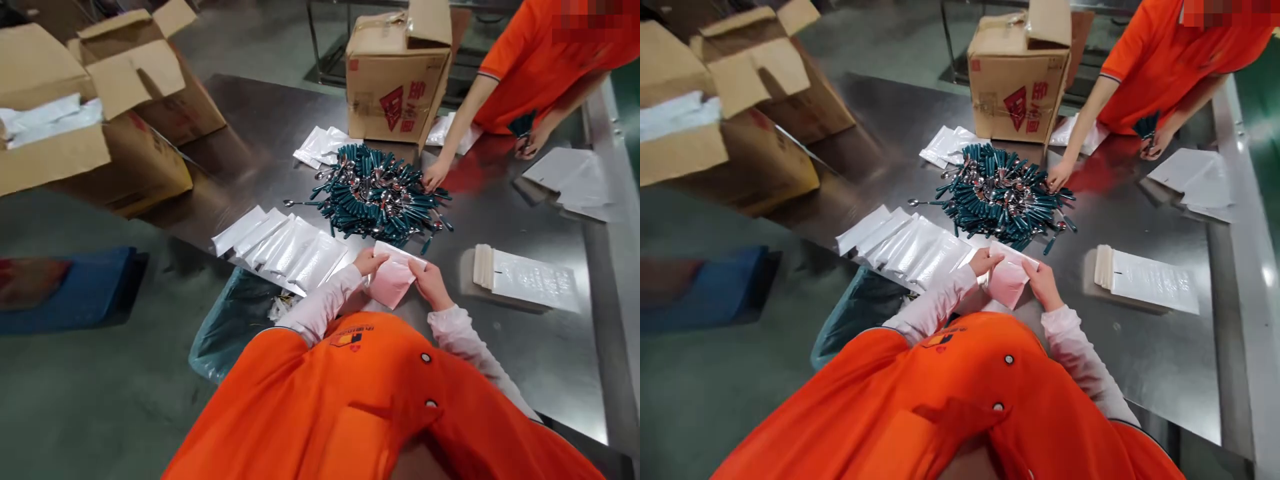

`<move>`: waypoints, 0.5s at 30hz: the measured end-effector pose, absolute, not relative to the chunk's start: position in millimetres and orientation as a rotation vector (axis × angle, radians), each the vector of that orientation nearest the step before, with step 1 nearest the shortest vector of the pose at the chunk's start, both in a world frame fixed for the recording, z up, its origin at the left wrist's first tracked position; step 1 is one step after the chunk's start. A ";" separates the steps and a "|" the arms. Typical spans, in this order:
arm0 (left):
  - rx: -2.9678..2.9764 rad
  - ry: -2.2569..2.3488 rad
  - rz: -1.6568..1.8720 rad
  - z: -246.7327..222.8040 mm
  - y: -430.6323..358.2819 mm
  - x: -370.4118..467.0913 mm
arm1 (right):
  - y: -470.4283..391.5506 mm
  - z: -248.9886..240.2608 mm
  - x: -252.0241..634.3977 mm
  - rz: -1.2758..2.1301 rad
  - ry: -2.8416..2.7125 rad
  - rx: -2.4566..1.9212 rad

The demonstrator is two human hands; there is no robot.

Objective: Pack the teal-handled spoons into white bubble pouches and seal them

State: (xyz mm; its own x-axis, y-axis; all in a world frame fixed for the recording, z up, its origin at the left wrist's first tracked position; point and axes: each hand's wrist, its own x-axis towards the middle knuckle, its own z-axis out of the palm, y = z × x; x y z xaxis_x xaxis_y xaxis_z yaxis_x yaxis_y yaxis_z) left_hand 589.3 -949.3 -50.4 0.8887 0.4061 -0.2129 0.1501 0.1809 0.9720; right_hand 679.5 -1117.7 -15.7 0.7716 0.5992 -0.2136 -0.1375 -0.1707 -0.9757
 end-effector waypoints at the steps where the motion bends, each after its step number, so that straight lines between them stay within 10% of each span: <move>1: 1.460 0.494 0.222 -41.6 -939.9 583.7 | -1118.6 -10.6 676.9 0.714 -0.332 -1.561; 8: 2.114 0.967 0.222 19.5 -773.1 528.9 | -1132.5 1.4 675.6 0.803 -0.244 -1.523; 15: 2.313 1.677 0.007 -45.1 -769.2 484.7 | -1134.2 -23.7 661.8 1.092 -0.236 -1.632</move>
